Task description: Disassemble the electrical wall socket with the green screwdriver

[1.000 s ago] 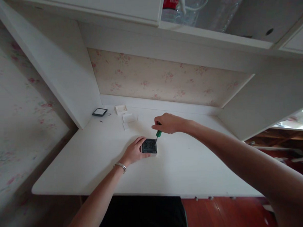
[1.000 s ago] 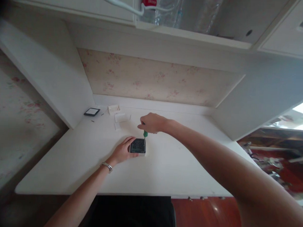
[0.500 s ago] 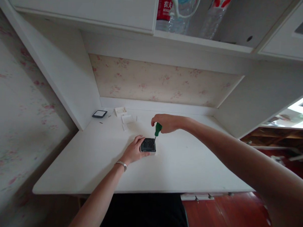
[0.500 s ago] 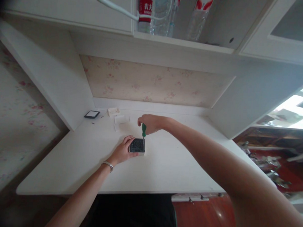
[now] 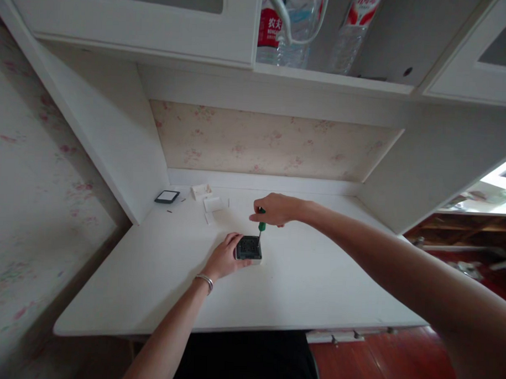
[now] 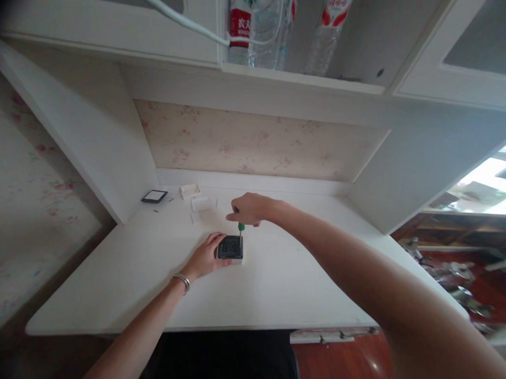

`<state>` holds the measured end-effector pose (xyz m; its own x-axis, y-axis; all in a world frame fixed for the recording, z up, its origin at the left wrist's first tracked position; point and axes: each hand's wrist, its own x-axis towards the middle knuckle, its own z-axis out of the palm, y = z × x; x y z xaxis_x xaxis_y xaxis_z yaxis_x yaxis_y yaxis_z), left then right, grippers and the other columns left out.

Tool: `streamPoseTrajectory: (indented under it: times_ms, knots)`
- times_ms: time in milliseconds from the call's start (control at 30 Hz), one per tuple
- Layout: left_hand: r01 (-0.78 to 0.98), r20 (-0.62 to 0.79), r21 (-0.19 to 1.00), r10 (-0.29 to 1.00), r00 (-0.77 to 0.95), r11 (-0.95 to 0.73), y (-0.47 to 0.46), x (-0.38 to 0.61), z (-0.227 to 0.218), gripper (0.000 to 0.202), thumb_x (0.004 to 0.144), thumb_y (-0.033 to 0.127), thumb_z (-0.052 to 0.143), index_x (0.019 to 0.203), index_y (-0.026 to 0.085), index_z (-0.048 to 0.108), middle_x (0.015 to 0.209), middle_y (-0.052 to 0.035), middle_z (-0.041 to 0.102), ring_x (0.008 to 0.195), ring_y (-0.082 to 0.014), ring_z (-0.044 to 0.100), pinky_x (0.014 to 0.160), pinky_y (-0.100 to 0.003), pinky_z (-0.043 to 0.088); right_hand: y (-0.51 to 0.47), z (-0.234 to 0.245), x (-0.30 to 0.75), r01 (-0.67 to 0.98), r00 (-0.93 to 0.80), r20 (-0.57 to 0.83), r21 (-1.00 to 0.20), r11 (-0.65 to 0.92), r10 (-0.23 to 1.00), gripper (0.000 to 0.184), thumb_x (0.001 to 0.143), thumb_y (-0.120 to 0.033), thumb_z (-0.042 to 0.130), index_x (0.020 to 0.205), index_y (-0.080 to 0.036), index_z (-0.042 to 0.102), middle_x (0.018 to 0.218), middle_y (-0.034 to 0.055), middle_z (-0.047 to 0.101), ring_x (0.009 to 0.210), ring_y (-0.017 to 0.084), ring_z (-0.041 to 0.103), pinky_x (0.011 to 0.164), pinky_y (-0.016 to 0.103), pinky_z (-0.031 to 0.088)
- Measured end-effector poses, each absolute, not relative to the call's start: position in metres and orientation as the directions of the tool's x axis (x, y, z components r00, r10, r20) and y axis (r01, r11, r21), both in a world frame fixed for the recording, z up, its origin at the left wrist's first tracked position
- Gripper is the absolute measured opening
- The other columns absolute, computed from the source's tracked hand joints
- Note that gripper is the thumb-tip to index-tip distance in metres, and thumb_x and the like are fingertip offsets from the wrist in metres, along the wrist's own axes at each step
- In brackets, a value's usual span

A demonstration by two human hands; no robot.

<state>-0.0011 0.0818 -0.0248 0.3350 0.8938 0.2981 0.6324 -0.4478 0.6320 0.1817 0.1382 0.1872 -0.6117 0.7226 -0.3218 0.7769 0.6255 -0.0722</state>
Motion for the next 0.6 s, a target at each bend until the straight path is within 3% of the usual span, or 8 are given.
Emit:
streamPoseTrajectory:
  times_ms: [100,167,267,367,467,600]
  knots:
    - [0.628,0.296,0.637,0.894,0.335,-0.446,0.082,-0.001,-0.024,0.074,0.066,0.050,0.071,0.129,0.023,0.042,0.131,-0.0072,0.042,0.115,-0.0243,0.048,0.102,-0.037,0.039,0.138,0.187,0.182,0.706,-0.696,-0.253,-0.074,0.704,0.672,0.032,0.078,-0.033,0.050,0.103,-0.016,0.060,0.086,0.0076,0.069,0.066,0.014,0.062,0.061,0.024,0.040]
    - [0.625,0.294,0.642,0.895,0.334,-0.444,0.083,-0.001,-0.024,0.075,0.065,0.050,0.071,0.129,0.023,0.042,0.130,-0.0069,0.043,0.115,-0.0246,0.048,0.102,-0.037,0.039,0.138,0.188,0.182,0.677,-0.727,-0.223,-0.071,0.733,0.650,0.041,0.071,-0.034,0.060,0.107,-0.017,0.058,0.099,0.0089,0.068,0.077,0.017,0.063,0.062,0.023,0.041]
    - [0.621,0.286,0.650,0.898,0.334,-0.438,0.082,-0.002,-0.024,0.076,0.065,0.050,0.072,0.129,0.024,0.042,0.131,-0.0064,0.043,0.115,-0.0249,0.049,0.103,-0.038,0.038,0.135,0.192,0.180,0.742,-0.649,-0.280,-0.029,0.670,0.707,0.041,0.076,-0.047,0.052,0.102,-0.017,0.061,0.076,0.0065,0.070,0.066,0.017,0.062,0.060,0.025,0.040]
    - [0.621,0.276,0.657,0.903,0.329,-0.427,0.082,-0.002,-0.024,0.077,0.065,0.049,0.072,0.131,0.023,0.041,0.133,-0.0074,0.041,0.118,-0.0259,0.047,0.104,-0.039,0.037,0.131,0.199,0.178,0.780,-0.598,-0.313,-0.014,0.626,0.738,0.033,0.082,-0.037,0.042,0.093,-0.016,0.065,0.058,0.0034,0.066,0.055,0.015,0.060,0.058,0.025,0.039]
    - [0.622,0.272,0.655,0.902,0.335,-0.429,0.083,-0.003,-0.026,0.081,0.064,0.051,0.071,0.133,0.022,0.039,0.135,-0.0089,0.040,0.120,-0.0272,0.046,0.104,-0.039,0.037,0.128,0.205,0.177,0.787,-0.598,-0.208,0.033,0.616,0.774,0.027,0.077,-0.027,0.046,0.089,-0.016,0.068,0.067,0.0050,0.069,0.063,0.016,0.062,0.060,0.025,0.039]
    - [0.632,0.265,0.649,0.905,0.334,-0.423,0.084,-0.003,-0.027,0.086,0.063,0.055,0.070,0.134,0.020,0.037,0.137,-0.0101,0.038,0.122,-0.0282,0.044,0.105,-0.039,0.036,0.129,0.208,0.174,0.791,-0.608,-0.032,0.054,0.609,0.793,0.029,0.077,-0.029,0.045,0.088,-0.018,0.070,0.082,0.0069,0.071,0.078,0.020,0.063,0.064,0.025,0.039]
